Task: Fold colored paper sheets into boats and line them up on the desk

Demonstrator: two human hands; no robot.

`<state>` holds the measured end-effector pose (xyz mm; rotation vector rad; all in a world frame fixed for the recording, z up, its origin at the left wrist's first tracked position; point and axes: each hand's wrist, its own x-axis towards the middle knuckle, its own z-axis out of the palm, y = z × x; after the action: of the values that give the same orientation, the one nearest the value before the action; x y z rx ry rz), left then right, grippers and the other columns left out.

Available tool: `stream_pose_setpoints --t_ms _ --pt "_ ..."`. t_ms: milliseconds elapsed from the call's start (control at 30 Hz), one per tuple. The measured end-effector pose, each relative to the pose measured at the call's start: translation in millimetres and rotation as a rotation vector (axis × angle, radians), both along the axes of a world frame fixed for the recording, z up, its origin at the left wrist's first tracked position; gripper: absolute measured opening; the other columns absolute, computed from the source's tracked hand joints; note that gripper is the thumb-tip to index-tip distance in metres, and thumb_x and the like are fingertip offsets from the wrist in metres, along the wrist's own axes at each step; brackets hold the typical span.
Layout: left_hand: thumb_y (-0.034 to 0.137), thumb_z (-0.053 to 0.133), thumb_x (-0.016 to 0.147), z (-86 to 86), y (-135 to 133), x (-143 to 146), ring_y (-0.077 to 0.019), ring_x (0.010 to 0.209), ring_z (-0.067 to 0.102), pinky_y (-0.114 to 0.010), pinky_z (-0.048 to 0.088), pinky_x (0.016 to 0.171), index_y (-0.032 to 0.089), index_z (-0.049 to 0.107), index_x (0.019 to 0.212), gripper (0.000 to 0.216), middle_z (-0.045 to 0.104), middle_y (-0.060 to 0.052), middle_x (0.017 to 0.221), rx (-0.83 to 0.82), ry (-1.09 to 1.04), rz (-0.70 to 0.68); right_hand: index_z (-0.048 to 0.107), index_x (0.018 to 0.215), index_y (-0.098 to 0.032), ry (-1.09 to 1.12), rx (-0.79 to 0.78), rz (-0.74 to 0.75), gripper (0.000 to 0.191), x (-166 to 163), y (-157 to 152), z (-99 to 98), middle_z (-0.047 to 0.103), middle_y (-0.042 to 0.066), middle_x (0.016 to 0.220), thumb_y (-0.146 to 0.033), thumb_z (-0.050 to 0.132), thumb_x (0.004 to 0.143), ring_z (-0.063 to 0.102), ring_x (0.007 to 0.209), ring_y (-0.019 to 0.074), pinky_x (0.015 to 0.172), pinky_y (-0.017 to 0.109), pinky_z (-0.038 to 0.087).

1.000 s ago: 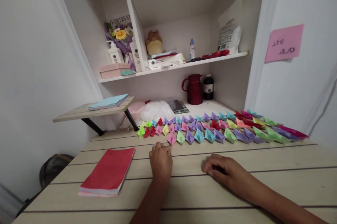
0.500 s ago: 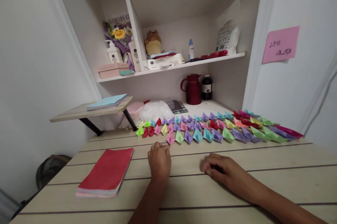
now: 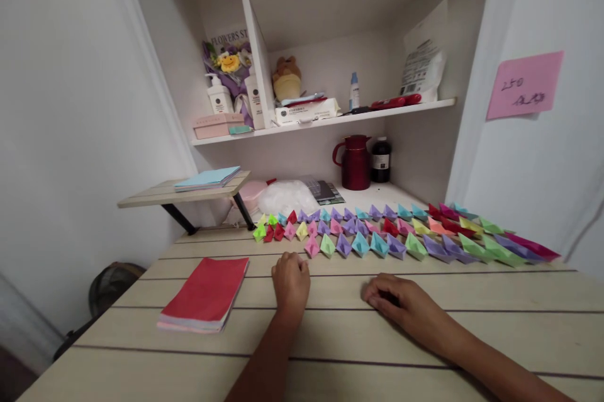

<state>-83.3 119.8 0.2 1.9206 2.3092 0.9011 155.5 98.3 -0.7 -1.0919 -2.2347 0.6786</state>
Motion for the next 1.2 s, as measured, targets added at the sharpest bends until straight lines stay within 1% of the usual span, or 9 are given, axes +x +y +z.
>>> stream_pose_setpoints --t_ms 200,333,433,600,800,900,1000,1133,1200 --pt "0.021 0.049 0.086 2.2 -26 12 -0.0173 0.079 0.063 -0.027 0.043 0.07 0.019 0.064 0.073 0.02 0.067 -0.003 0.08 0.022 -0.09 -0.123 0.062 0.085 -0.022 -0.052 0.042 0.032 0.022 0 0 0.1 0.068 0.004 0.09 -0.031 0.043 0.092 0.063 0.086 0.0204 0.08 0.03 0.047" --pt "0.029 0.045 0.091 24.7 -69 2 -0.0132 0.072 0.063 -0.023 0.047 0.067 0.021 0.066 0.083 0.023 0.069 0.0 0.082 0.068 -0.07 -0.315 0.063 0.086 -0.022 -0.067 0.042 0.041 0.025 3 1 -3.8 0.069 0.004 0.091 -0.036 0.044 0.092 0.063 0.087 0.0208 0.081 0.031 0.047" --pt "0.031 0.047 0.091 54.7 -97 -38 -0.0174 0.093 0.061 -0.028 0.045 0.089 0.024 0.068 0.093 0.022 0.069 -0.004 0.097 0.122 0.013 -0.403 0.065 0.088 -0.022 -0.05 0.017 0.051 0.028 5 4 -9.1 0.07 0.004 0.094 -0.041 0.045 0.092 0.063 0.088 0.0214 0.082 0.031 0.047" --pt "0.018 0.038 0.09 85.7 -115 -124 -0.0211 0.113 0.052 -0.037 0.04 0.1 0.021 0.066 0.103 0.032 0.058 -0.009 0.12 0.169 0.087 -0.323 0.067 0.089 -0.022 -0.012 -0.01 0.057 0.03 6 7 -11.8 0.07 0.006 0.096 -0.046 0.047 0.09 0.063 0.091 0.0237 0.086 0.034 0.047" --pt "0.019 0.051 0.085 64.4 -111 -162 -0.0225 0.129 0.042 -0.041 0.027 0.112 0.025 0.069 0.105 0.027 0.051 -0.006 0.138 -0.007 0.121 -0.339 0.068 0.088 -0.025 0.013 -0.019 0.048 0.029 6 9 -16.0 0.071 0.008 0.098 -0.044 0.047 0.089 0.064 0.094 0.0275 0.087 0.035 0.046" --pt "0.028 0.054 0.084 54.5 -106 -170 -0.0233 0.123 0.048 -0.041 0.031 0.109 0.024 0.067 0.109 0.028 0.059 -0.007 0.129 -0.118 0.068 -0.323 0.07 0.088 -0.026 0.02 -0.009 0.033 0.027 8 11 -20.5 0.071 0.007 0.1 -0.044 0.049 0.087 0.064 0.095 0.028 0.087 0.034 0.047" --pt "0.039 0.048 0.088 52.9 -105 -180 -0.0201 0.115 0.056 -0.035 0.039 0.103 0.025 0.067 0.111 0.032 0.066 -0.005 0.12 -0.207 -0.016 -0.332 0.07 0.089 -0.028 0.013 -0.004 0.022 0.027 9 13 -23.2 0.071 0.007 0.102 -0.045 0.05 0.087 0.065 0.096 0.0276 0.087 0.033 0.047" --pt "0.048 0.041 0.091 55.2 -112 -190 -0.018 0.12 0.053 -0.032 0.039 0.104 0.025 0.063 0.119 0.042 0.06 -0.005 0.13 -0.278 -0.118 -0.352 0.07 0.091 -0.028 -0.023 -0.002 0.02 0.029 10 15 -25.5 0.071 0.007 0.105 -0.046 0.047 0.089 0.064 0.099 0.0268 0.089 0.033 0.047" --pt "0.053 0.047 0.087 54.6 -116 -194 -0.0201 0.126 0.048 -0.035 0.036 0.106 0.027 0.06 0.124 0.046 0.054 -0.004 0.138 -0.31 -0.15 -0.353 0.071 0.091 -0.029 -0.03 0.0 0.01 0.029 11 16 -27.4 0.071 0.007 0.105 -0.047 0.048 0.088 0.064 0.1 0.0276 0.09 0.033 0.047"
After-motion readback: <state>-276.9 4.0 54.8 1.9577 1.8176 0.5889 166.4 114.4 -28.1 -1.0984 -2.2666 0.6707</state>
